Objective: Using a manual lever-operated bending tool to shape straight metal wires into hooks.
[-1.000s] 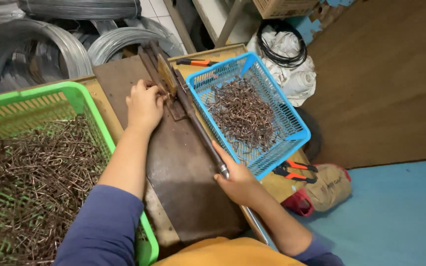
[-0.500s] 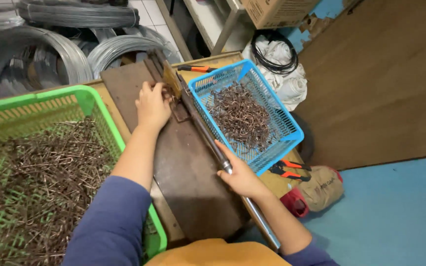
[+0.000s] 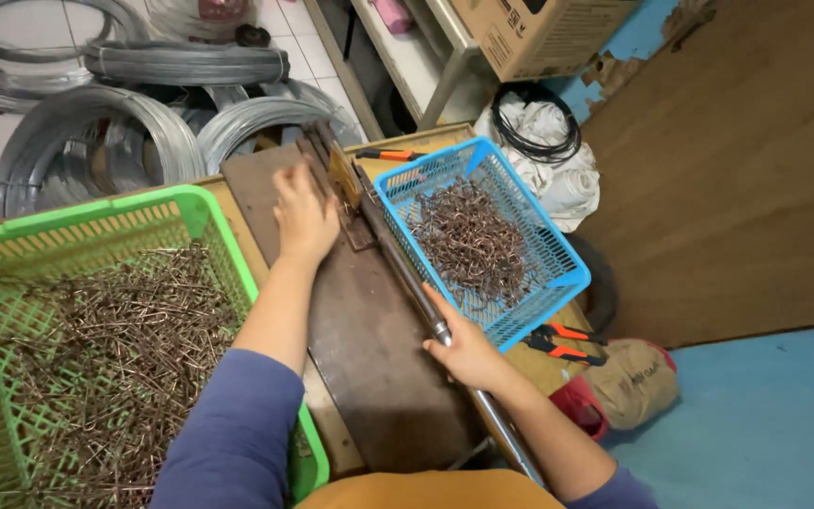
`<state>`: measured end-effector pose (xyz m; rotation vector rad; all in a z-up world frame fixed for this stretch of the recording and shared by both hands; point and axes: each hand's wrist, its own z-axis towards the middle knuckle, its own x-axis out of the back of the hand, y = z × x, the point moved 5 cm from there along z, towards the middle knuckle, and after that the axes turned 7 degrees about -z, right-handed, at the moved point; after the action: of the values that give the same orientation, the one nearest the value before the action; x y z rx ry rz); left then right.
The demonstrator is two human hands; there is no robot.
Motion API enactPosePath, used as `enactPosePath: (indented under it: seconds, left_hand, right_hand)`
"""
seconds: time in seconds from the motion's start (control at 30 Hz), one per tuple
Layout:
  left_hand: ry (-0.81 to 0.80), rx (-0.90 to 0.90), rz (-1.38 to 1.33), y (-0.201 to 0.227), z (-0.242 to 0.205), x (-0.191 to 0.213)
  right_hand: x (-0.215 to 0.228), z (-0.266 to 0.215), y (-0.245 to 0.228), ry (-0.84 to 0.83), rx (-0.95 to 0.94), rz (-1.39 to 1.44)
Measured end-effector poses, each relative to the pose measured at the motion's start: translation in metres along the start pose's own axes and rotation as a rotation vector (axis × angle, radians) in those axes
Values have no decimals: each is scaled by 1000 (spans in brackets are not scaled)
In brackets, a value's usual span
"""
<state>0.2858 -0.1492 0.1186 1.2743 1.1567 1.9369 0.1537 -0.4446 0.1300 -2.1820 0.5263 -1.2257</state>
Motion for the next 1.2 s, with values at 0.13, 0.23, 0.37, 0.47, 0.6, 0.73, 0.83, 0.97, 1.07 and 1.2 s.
enactPosePath:
  seconds: [0.13,0.23,0.37,0.47,0.6,0.73,0.83,0.97,1.07,1.2]
  left_hand:
    - [223,-165,-71,-30,10,-2]
    - [180,-136,81,-38,8,-5]
    - [-27,-94,290,-52,18,-25]
    - [-63,-100,315,-53,13,-28]
    - [-71,-102,325,-53,12,-28]
    - [-52,-111,352,-65,16,-37]
    - [-23,-133,415,-66,14,-41]
    - [-41,-161,425,-48,6,-37]
    - [-52,-169,441,-42,8,-36]
    - [-65,-90,477,3,-8,-13]
  right_hand:
    - [4,-4,-9,-15,-21,18]
    - [4,-8,-11,-17,-26,7]
    - [4,-4,-14,-16,-12,-5]
    - [5,-12,-21,-20,-28,-12]
    - [6,-11,-22,-20,-51,-17]
    - [9,-14,-31,-17,-51,-29]
    - [10,-16,-34,-22,-53,-35]
    - [8,-14,-30,-35,-25,-45]
    - [11,-11,-34,-40,-19,-45]
    - [13,-15,-41,-46,-10,-72]
